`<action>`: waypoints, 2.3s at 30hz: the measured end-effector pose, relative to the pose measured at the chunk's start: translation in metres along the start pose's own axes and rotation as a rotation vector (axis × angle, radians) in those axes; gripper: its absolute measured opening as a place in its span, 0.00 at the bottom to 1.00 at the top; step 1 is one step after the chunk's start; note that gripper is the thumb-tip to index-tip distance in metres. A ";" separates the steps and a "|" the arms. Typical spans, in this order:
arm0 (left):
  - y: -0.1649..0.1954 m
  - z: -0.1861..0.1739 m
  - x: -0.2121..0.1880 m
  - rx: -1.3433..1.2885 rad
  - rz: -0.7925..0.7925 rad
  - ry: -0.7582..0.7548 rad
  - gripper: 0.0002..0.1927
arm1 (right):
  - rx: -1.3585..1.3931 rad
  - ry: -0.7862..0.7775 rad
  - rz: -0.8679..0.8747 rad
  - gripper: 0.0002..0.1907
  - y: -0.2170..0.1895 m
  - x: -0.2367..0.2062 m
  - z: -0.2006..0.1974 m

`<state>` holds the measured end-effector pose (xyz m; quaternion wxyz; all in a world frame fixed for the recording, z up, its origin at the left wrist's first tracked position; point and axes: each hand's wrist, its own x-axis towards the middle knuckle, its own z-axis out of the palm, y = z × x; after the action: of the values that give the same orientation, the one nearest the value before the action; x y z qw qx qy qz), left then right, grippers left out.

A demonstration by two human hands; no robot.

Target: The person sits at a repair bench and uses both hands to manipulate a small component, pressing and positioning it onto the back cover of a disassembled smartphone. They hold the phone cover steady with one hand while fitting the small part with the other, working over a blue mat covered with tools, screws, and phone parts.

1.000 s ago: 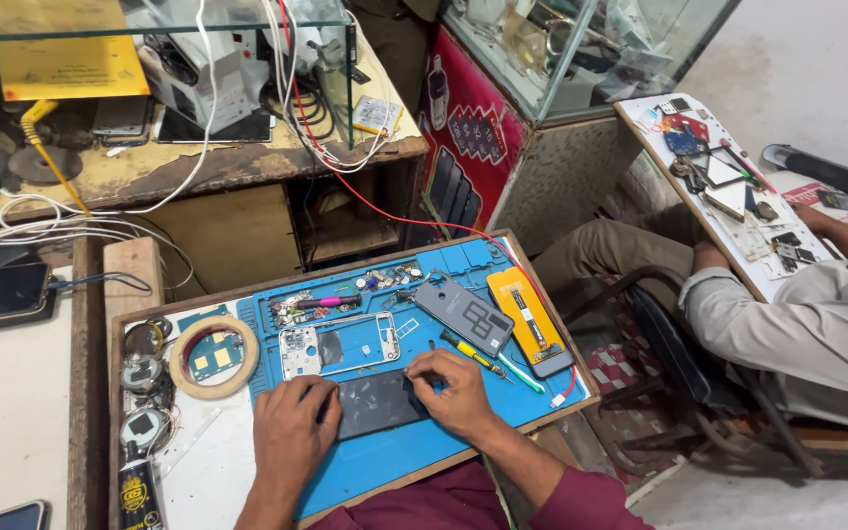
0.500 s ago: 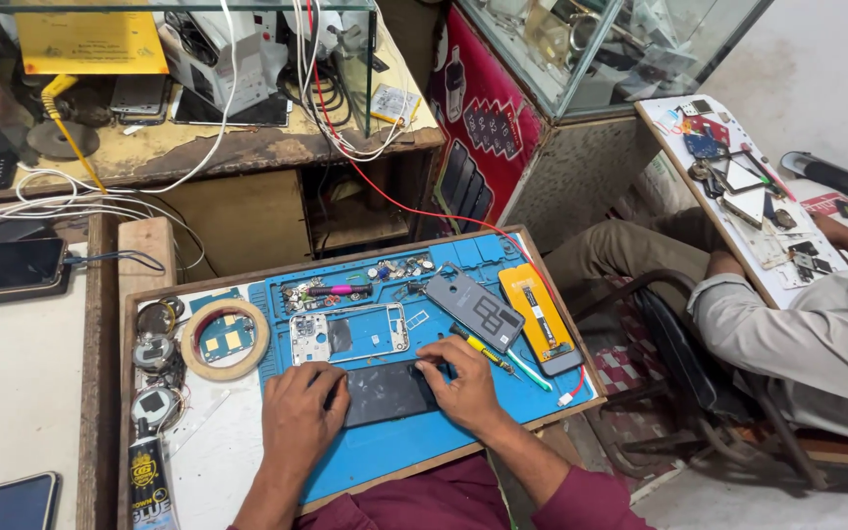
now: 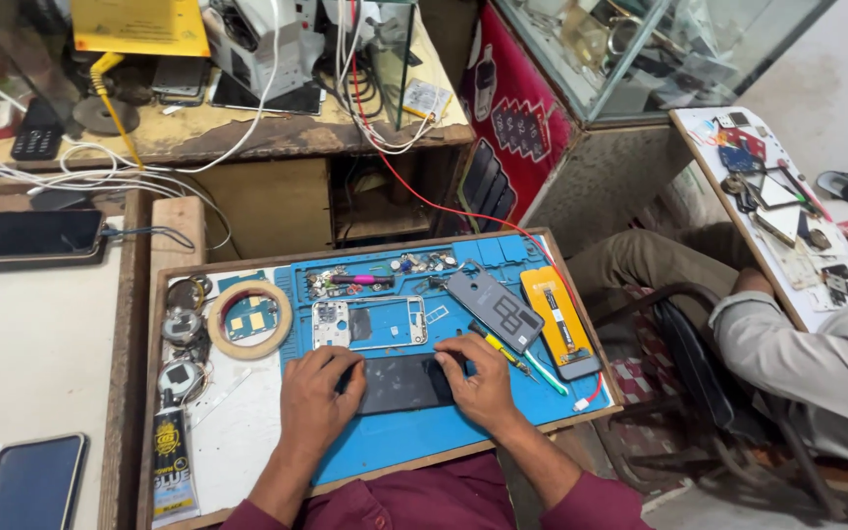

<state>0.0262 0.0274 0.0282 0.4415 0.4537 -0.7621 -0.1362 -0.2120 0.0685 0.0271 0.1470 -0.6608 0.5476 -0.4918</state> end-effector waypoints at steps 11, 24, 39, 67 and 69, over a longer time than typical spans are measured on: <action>0.021 0.021 0.010 -0.719 -0.470 -0.050 0.06 | -0.012 -0.013 -0.320 0.10 -0.016 0.021 0.020; 0.038 0.016 0.011 -1.001 -0.640 -0.131 0.08 | -0.078 0.045 -0.437 0.08 -0.018 0.015 0.028; 0.042 0.004 0.010 -0.920 -0.677 -0.191 0.10 | -0.164 0.001 -0.476 0.06 -0.032 0.016 0.025; 0.039 -0.003 0.012 -0.927 -0.666 -0.239 0.09 | -0.014 -0.076 -0.348 0.05 -0.038 0.020 0.026; 0.039 -0.003 0.013 -0.927 -0.679 -0.244 0.09 | -0.016 -0.077 -0.355 0.05 -0.039 0.021 0.026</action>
<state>0.0037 0.0393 0.0609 0.4344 0.4130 -0.4805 -0.6401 -0.1701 0.0555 0.0533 0.0735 -0.7667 0.4201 -0.4799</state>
